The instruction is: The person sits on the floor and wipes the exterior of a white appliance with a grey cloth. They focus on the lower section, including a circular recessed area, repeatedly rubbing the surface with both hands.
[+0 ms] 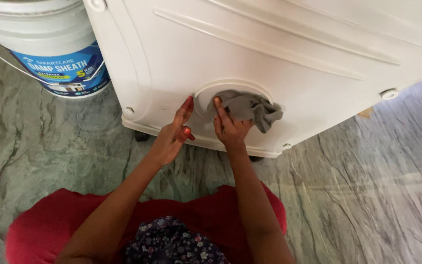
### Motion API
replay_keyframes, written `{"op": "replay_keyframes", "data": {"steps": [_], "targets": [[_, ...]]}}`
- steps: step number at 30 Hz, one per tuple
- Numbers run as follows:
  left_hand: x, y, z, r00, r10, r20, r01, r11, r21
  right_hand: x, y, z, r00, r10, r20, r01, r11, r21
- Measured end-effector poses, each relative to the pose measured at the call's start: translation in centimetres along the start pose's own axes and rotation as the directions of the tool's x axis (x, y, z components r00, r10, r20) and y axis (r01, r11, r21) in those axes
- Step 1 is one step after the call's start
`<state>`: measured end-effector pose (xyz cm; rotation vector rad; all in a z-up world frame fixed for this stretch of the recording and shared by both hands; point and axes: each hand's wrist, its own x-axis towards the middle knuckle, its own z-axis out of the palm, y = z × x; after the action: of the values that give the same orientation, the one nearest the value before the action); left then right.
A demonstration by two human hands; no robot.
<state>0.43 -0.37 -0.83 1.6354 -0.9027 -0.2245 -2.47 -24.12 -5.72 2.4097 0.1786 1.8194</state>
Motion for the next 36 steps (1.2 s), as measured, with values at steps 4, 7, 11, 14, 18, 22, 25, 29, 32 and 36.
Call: {"op": "replay_keyframes", "data": {"steps": [4, 7, 11, 14, 18, 22, 25, 29, 32, 36], "targets": [[-0.2, 0.7, -0.1, 1.0, 0.016, -0.008, -0.016, 1.0, 0.001, -1.6, 1.2, 0.7, 0.985, -0.173, 0.023, 0.174, 0.983, -0.052], [-0.3, 1.2, -0.1, 1.0, -0.001, -0.007, 0.002, 1.0, 0.016, -2.4, 1.2, 1.0, 0.985, -0.174, 0.011, 0.175, 0.981, -0.082], [-0.5, 1.3, -0.2, 1.0, 0.013, -0.009, -0.013, 0.999, 0.029, -3.3, -1.3, 1.5, 0.997, -0.076, 0.016, 0.077, 0.992, -0.097], [-0.6, 1.4, -0.4, 1.0, 0.027, -0.007, -0.027, 1.0, 0.008, -3.6, -1.5, 1.7, 0.994, -0.1, 0.049, 0.098, 0.995, 0.032], [-0.6, 1.1, -0.5, 0.998, 0.057, -0.007, -0.057, 0.998, -0.03, -2.8, -0.5, 1.0, 0.989, -0.076, 0.127, 0.063, 0.992, 0.107], [-0.4, 0.4, -0.3, 0.998, 0.065, -0.006, -0.065, 0.998, -0.01, -0.5, -0.7, 0.2, 0.989, 0.052, 0.135, -0.037, 0.993, -0.114], [-0.4, 0.2, -0.1, 0.999, 0.038, -0.012, -0.038, 0.999, 0.007, -0.3, -0.3, 0.3, 0.973, 0.172, 0.155, -0.112, 0.935, -0.335], [-0.3, 0.3, -0.2, 1.0, 0.003, -0.004, -0.003, 1.0, 0.031, -1.7, 2.4, 0.5, 0.942, 0.336, 0.011, -0.318, 0.901, -0.295], [-0.4, 0.6, -0.2, 1.0, 0.0, 0.004, 0.0, 1.0, 0.004, -3.3, 3.8, 0.6, 0.947, 0.319, -0.027, -0.32, 0.936, -0.144], [-0.2, 0.5, -0.3, 1.0, -0.026, 0.007, 0.026, 1.0, 0.016, -3.1, 3.7, 1.9, 0.533, 0.373, 0.76, -0.231, 0.928, -0.294]]}}
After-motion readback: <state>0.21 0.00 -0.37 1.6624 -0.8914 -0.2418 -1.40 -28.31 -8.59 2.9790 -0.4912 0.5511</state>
